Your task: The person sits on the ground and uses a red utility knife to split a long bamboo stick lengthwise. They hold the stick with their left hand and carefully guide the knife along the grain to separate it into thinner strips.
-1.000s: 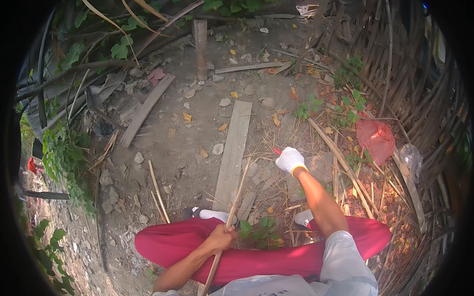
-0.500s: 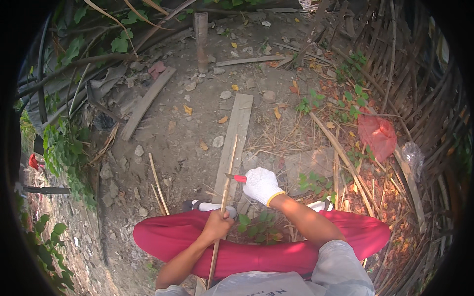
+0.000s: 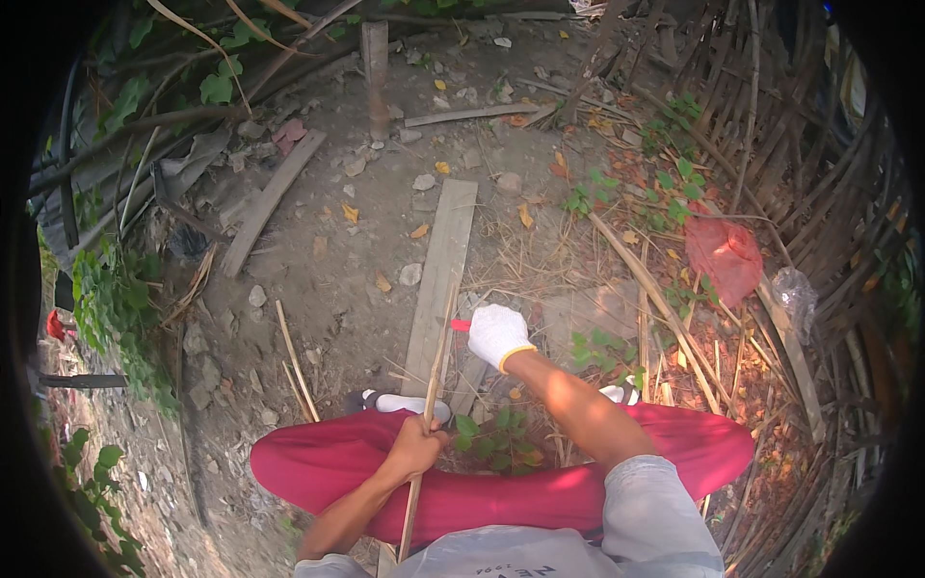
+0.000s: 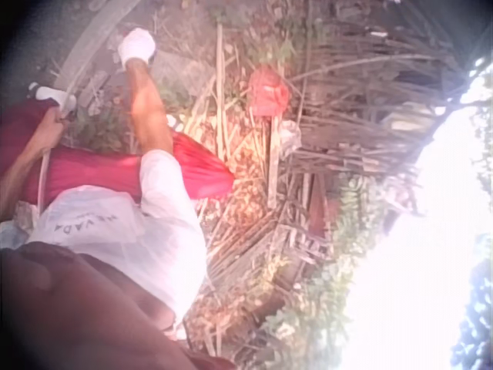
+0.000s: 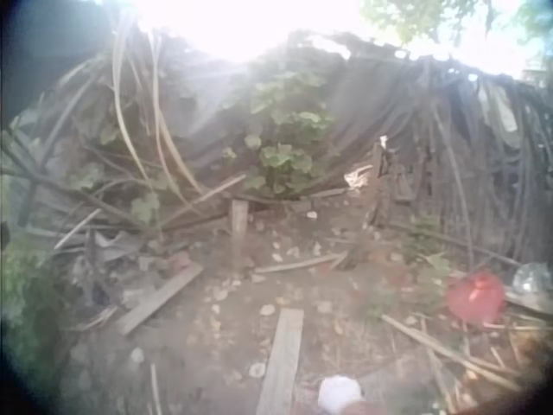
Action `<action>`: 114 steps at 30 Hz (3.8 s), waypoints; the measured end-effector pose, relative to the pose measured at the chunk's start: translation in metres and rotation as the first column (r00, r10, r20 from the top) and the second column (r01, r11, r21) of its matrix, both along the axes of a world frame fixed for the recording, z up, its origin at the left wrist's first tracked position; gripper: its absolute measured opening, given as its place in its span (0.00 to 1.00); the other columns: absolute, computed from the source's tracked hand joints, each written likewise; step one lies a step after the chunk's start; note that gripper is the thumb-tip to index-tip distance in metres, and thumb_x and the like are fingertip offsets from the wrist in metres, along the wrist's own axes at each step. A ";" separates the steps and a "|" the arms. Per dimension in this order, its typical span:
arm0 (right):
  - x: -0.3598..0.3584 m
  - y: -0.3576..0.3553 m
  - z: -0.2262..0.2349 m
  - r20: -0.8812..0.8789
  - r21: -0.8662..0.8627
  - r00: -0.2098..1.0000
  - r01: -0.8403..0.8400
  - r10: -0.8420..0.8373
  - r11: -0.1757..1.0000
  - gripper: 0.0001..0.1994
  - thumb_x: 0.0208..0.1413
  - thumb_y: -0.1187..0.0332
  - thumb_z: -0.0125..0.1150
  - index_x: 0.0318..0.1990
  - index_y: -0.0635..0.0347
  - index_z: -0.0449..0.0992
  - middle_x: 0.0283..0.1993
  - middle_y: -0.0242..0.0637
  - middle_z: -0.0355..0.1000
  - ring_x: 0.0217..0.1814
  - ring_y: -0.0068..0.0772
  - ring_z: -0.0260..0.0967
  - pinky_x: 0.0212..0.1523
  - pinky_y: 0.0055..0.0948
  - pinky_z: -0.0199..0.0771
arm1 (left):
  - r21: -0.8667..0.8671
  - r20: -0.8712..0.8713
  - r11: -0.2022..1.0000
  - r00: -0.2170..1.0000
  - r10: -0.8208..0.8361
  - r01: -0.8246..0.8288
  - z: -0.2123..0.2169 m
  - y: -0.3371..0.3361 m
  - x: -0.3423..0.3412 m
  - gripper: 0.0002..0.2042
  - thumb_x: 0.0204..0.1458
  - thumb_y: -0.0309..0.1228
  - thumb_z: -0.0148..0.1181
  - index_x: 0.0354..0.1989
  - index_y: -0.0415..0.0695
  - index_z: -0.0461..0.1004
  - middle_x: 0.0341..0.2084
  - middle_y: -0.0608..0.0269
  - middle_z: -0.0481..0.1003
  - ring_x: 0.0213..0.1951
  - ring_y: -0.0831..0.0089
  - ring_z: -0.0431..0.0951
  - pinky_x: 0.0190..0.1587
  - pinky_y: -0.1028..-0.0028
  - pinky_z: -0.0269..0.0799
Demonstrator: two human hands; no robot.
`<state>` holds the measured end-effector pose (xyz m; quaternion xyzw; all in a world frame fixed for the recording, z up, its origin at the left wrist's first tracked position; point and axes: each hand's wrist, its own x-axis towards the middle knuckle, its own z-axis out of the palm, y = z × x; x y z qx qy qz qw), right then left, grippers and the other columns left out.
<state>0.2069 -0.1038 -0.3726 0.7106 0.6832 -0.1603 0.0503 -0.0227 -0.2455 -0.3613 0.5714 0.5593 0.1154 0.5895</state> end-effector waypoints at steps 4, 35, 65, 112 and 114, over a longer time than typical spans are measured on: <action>0.104 0.055 -0.010 0.142 -0.082 0.959 0.260 -0.247 0.962 0.12 0.56 0.60 0.65 0.40 0.58 0.86 0.43 0.47 0.83 0.47 0.46 0.83 0.45 0.41 0.82 | -0.002 -0.006 0.993 0.993 -0.114 0.114 -0.002 -0.013 -0.031 0.11 0.52 0.26 0.60 0.24 0.47 0.62 0.17 0.70 0.65 0.21 0.81 0.63 0.22 0.71 0.58; 0.139 0.016 -0.051 -0.024 0.074 0.885 0.466 -0.466 0.882 0.19 0.50 0.54 0.65 0.40 0.62 0.85 0.42 0.54 0.81 0.46 0.54 0.81 0.48 0.44 0.81 | -0.075 0.023 0.981 0.984 -0.178 0.179 0.016 -0.011 -0.002 0.10 0.53 0.29 0.57 0.25 0.43 0.63 0.16 0.63 0.66 0.21 0.74 0.67 0.25 0.65 0.63; -0.024 -0.062 0.069 -0.192 0.165 0.971 -0.114 0.145 0.980 0.13 0.52 0.57 0.58 0.25 0.55 0.82 0.28 0.49 0.78 0.33 0.56 0.78 0.36 0.50 0.78 | -0.125 0.314 0.912 0.857 0.410 -0.390 0.062 -0.011 0.000 0.15 0.71 0.41 0.47 0.42 0.42 0.71 0.16 0.68 0.67 0.13 0.83 0.63 0.15 0.79 0.58; -0.034 -0.027 0.008 -0.156 0.104 0.986 -0.049 0.065 0.993 0.12 0.50 0.62 0.61 0.32 0.59 0.85 0.34 0.53 0.81 0.40 0.52 0.82 0.41 0.47 0.81 | -0.352 0.217 0.844 0.843 0.493 -0.404 0.064 -0.017 -0.007 0.14 0.73 0.42 0.42 0.39 0.46 0.65 0.15 0.69 0.62 0.12 0.82 0.58 0.13 0.77 0.53; -0.029 -0.001 -0.017 -0.138 0.072 0.988 0.085 -0.074 0.994 0.12 0.50 0.62 0.61 0.36 0.59 0.85 0.37 0.53 0.81 0.43 0.51 0.82 0.43 0.46 0.81 | -0.382 0.222 0.811 0.807 0.547 -0.444 0.057 -0.012 -0.012 0.14 0.73 0.40 0.42 0.38 0.45 0.65 0.15 0.69 0.62 0.12 0.82 0.57 0.13 0.77 0.53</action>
